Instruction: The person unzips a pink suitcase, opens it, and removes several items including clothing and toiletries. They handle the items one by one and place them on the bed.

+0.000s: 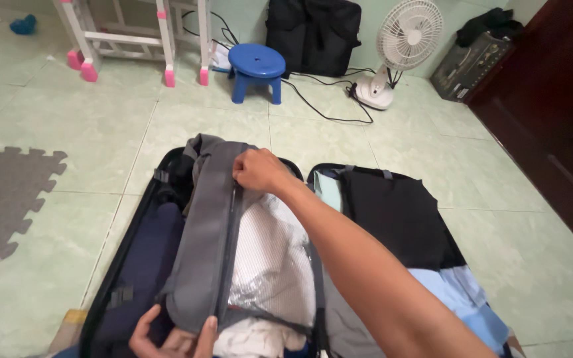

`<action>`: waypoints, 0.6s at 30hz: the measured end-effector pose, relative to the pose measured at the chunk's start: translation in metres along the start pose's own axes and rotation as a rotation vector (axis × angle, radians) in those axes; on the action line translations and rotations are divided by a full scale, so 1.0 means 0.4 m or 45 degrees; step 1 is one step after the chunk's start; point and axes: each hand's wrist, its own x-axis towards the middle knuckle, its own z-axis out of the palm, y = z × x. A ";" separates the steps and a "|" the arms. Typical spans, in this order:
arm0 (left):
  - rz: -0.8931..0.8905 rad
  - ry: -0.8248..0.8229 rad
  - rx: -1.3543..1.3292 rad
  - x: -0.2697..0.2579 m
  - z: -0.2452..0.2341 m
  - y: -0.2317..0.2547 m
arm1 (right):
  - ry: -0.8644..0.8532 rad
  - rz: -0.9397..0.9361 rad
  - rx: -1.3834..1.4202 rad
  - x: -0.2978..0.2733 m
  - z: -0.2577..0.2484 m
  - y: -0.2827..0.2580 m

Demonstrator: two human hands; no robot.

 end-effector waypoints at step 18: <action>0.180 -0.208 0.281 0.131 -0.013 0.025 | 0.144 0.567 0.047 0.300 0.119 0.257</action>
